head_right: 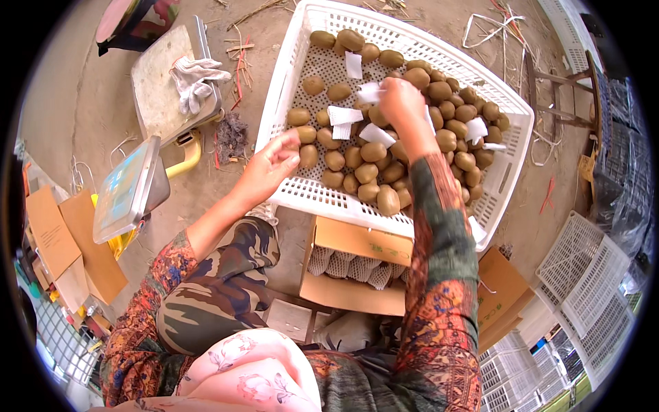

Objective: The person sits on the floor and repeatedly picks up kiwis from a white plastic basket. They wrap each kiwi individually in a white foam net and place it into a cardboard box. The process is repeated continuously throughout the clip.

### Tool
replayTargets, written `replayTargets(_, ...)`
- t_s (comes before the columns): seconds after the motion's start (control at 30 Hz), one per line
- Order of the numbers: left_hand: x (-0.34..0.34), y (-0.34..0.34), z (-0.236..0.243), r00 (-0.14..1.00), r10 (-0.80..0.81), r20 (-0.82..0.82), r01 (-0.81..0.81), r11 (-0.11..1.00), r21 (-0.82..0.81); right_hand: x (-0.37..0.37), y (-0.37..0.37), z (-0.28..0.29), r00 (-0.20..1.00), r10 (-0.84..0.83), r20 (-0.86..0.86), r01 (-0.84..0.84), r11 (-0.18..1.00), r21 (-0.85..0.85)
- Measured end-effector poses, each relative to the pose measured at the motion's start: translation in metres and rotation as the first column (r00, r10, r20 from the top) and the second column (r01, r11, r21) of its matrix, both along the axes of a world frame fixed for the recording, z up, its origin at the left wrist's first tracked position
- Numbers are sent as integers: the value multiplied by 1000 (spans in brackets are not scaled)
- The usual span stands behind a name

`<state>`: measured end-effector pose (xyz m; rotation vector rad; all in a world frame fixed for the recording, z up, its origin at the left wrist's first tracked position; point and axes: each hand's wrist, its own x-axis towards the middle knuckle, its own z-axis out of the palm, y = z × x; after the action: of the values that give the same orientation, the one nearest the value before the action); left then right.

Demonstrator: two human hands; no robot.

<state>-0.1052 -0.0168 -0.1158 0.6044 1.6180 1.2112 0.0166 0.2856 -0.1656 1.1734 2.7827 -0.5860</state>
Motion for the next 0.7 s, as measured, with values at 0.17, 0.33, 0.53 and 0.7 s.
replayTargets(0.17,-33,34,-1,999,30,-28,-29,999,36,-74,-49,61,935,345,-78,-291,625,-725)
replayTargets(0.33,-23,28,2,986,87,143,-71,991,-116,-127,12,-15,977,186,103,-205,953,223)
replayTargets(0.53,-19,3,-7,979,-10,202,36,991,-125,-108,21,-15,942,196,272,-189,981,-51)
replayTargets(0.7,-27,0,-4,983,88,160,-76,994,-78,-26,-38,37,847,-531,-1,241,387,-890)
